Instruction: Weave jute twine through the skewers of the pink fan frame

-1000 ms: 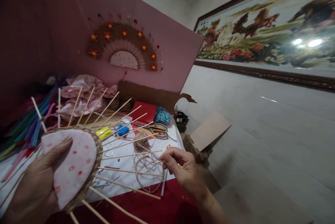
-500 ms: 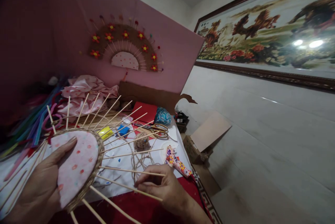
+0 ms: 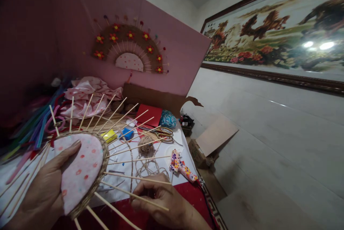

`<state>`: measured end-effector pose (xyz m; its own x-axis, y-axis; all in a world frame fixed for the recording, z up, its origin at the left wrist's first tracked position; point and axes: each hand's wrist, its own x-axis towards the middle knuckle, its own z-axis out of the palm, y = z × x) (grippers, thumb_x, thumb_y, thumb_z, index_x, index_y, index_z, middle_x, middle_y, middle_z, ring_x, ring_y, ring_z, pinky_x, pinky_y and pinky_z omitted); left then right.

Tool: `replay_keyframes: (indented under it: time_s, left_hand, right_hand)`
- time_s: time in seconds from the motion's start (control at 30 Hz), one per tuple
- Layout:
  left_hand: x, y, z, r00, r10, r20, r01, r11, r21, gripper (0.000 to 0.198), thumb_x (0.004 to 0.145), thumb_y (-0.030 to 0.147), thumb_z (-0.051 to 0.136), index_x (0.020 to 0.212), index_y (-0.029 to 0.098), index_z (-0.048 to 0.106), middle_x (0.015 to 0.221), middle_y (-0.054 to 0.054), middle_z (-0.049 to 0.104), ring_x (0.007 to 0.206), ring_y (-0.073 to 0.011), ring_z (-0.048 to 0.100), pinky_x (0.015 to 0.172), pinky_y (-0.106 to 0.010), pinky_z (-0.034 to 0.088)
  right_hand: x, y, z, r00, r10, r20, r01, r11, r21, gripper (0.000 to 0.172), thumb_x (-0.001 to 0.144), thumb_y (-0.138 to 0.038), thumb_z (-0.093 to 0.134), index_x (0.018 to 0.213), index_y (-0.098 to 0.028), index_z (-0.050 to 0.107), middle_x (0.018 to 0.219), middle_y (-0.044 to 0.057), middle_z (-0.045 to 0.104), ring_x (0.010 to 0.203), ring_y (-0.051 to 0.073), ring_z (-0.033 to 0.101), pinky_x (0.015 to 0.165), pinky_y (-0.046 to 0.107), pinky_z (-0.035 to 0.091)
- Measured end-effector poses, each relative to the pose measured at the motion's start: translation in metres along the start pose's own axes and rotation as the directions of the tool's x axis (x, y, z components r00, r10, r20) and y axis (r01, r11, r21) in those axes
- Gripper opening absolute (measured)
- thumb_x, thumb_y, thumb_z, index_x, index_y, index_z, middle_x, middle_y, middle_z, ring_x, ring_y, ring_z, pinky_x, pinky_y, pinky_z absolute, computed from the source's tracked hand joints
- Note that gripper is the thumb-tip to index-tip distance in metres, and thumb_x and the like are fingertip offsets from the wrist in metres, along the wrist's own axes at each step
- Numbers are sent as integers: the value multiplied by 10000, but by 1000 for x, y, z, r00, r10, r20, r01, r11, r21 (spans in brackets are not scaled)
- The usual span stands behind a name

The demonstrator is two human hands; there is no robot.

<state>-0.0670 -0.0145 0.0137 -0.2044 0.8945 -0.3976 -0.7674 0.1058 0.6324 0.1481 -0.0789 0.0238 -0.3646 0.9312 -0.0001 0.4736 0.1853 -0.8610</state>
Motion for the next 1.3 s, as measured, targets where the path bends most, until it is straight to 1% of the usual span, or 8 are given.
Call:
replay_keyframes:
  time_s: [0.23, 0.47, 0.63, 0.9, 1.03, 1.13, 1.23, 1.3]
  left_hand:
    - [0, -1, 2, 1000, 15, 17, -15, 1000, -2, 199, 746, 160, 586, 925, 119, 661, 646, -74, 714, 518, -220, 669, 543, -395, 572]
    - [-1, -2, 1, 999, 44, 0, -44, 999, 13, 166, 730, 149, 598, 878, 122, 669, 647, -68, 714, 539, -217, 674, 574, -395, 574]
    - [-1, -1, 1, 1000, 22, 11, -22, 1000, 16, 162, 740, 145, 584, 874, 115, 669, 640, -71, 711, 543, -218, 675, 565, -385, 574]
    - [0, -3, 0, 999, 45, 12, -45, 999, -1, 170, 741, 149, 584, 886, 139, 673, 666, -56, 718, 551, -210, 678, 569, -372, 577]
    - [0, -3, 0, 999, 38, -15, -38, 999, -4, 190, 725, 152, 604, 904, 141, 668, 681, -54, 721, 563, -216, 680, 575, -384, 578]
    - [-1, -2, -1, 999, 21, 31, -21, 1000, 0, 182, 734, 167, 600, 900, 121, 660, 680, -73, 719, 548, -221, 677, 555, -388, 577]
    - [-2, -1, -1, 998, 4, 57, -5, 1000, 1, 182, 735, 162, 601, 901, 109, 653, 692, -86, 720, 533, -227, 673, 537, -398, 575]
    - [-3, -1, -1, 999, -10, 51, 10, 1000, 3, 190, 734, 163, 602, 908, 107, 652, 712, -95, 723, 542, -234, 675, 534, -400, 575]
  right_hand:
    - [4, 0, 2, 995, -23, 100, 16, 997, 77, 87, 767, -204, 606, 700, -167, 646, 680, -27, 551, 700, 109, 512, 692, 209, 377]
    - [9, -1, 10, 998, -11, 67, 23, 983, -181, 68, 796, -227, 613, 764, -221, 673, 747, -25, 614, 775, 134, 553, 806, 232, 387]
    - [7, 2, 14, 993, -99, 71, 115, 952, -283, 135, 822, -207, 558, 875, -238, 677, 869, 9, 652, 871, 156, 574, 834, 245, 411]
    - [1, 19, 14, 968, -234, 92, 250, 938, -242, 174, 861, -276, 518, 987, -268, 637, 985, 15, 644, 999, 156, 548, 927, 267, 386]
    - [8, 14, 11, 991, -102, 83, 112, 985, -133, 180, 862, -354, 523, 912, -251, 663, 925, 11, 650, 964, 164, 558, 926, 288, 385]
    - [17, 8, 9, 995, -8, 101, -2, 995, 99, 271, 890, -396, 466, 966, -221, 659, 978, 32, 645, 949, 163, 579, 843, 283, 437]
    - [26, 9, 13, 997, 75, 27, -79, 877, 473, 297, 862, -430, 506, 977, -194, 645, 1058, 69, 628, 1002, 189, 579, 805, 292, 450]
    - [31, 14, 19, 994, 113, -6, -84, 776, 626, 261, 844, -417, 541, 893, -185, 650, 956, 74, 644, 895, 184, 611, 719, 278, 458]
